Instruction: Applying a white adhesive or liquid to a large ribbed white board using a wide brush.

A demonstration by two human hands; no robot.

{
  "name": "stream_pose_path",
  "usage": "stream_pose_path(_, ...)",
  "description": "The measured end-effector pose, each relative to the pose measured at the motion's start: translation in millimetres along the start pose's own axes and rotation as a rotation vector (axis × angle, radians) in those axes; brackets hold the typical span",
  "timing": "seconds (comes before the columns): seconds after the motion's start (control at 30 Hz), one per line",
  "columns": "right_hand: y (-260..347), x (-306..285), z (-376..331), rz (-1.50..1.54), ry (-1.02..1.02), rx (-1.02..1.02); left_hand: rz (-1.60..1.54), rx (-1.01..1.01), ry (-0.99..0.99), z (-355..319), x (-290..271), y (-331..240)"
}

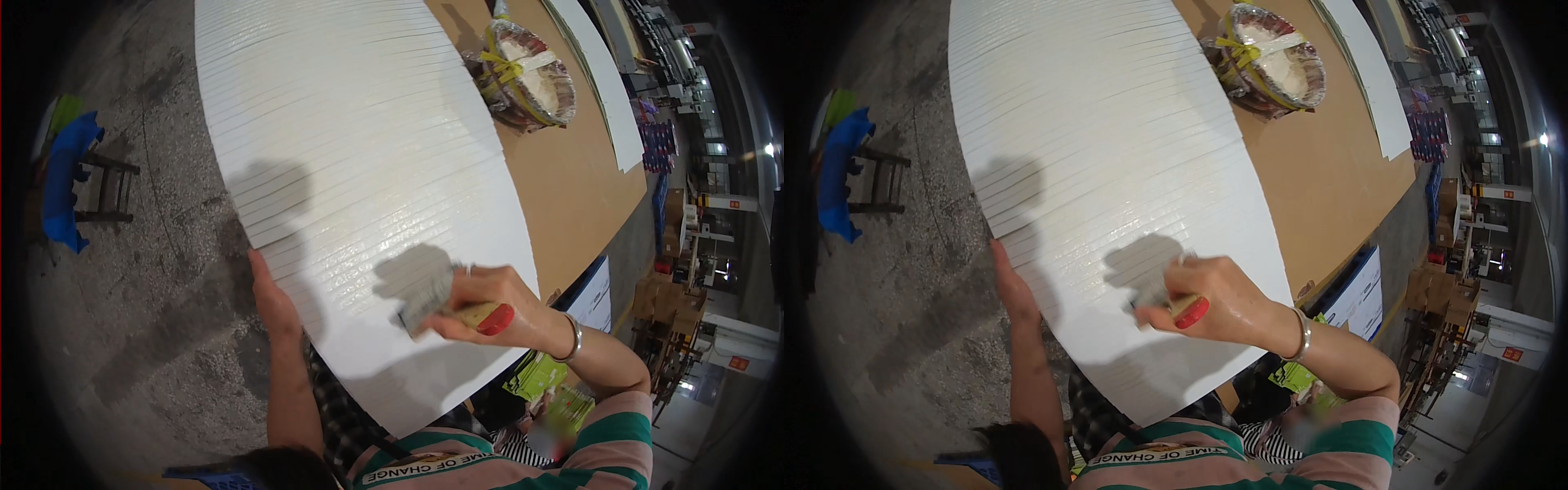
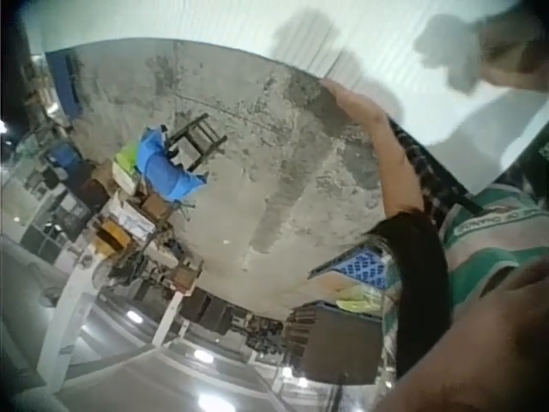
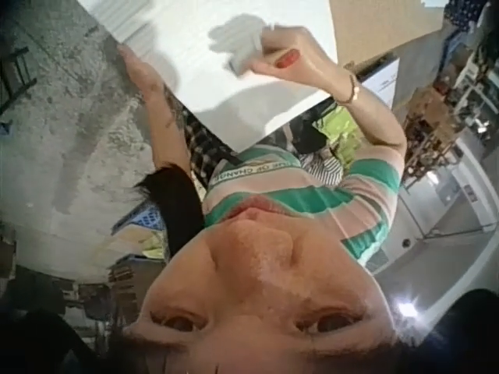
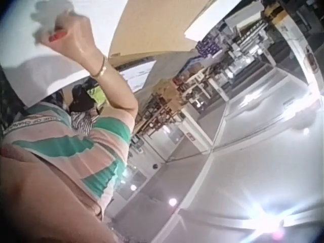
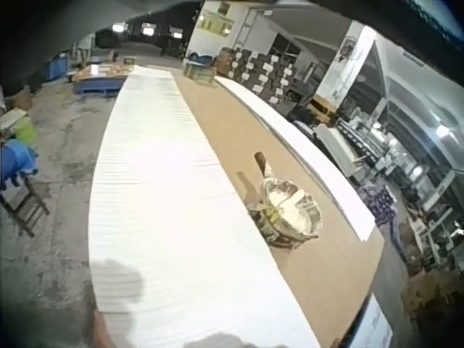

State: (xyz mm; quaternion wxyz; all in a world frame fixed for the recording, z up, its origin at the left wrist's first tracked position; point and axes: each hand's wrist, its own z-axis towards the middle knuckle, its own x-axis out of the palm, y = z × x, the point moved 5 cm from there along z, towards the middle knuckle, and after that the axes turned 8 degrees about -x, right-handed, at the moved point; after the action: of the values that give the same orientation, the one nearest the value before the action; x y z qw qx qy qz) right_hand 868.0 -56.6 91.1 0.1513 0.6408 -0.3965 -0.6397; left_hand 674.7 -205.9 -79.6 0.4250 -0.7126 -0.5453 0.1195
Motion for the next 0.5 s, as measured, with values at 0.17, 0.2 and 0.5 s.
stream_pose_path(0.17,-26,-108,-13,0.355,-0.387,0.256,0.032,-0.02,0.066,3,-8,4)
stream_pose_path(0.2,-28,-137,-13,0.277,-0.571,0.149,0.025,-0.012,0.097,3,-3,5)
stream_pose_path(0.5,-131,-278,11,0.243,-1.327,0.082,0.053,-0.005,-0.062,3,-10,7)
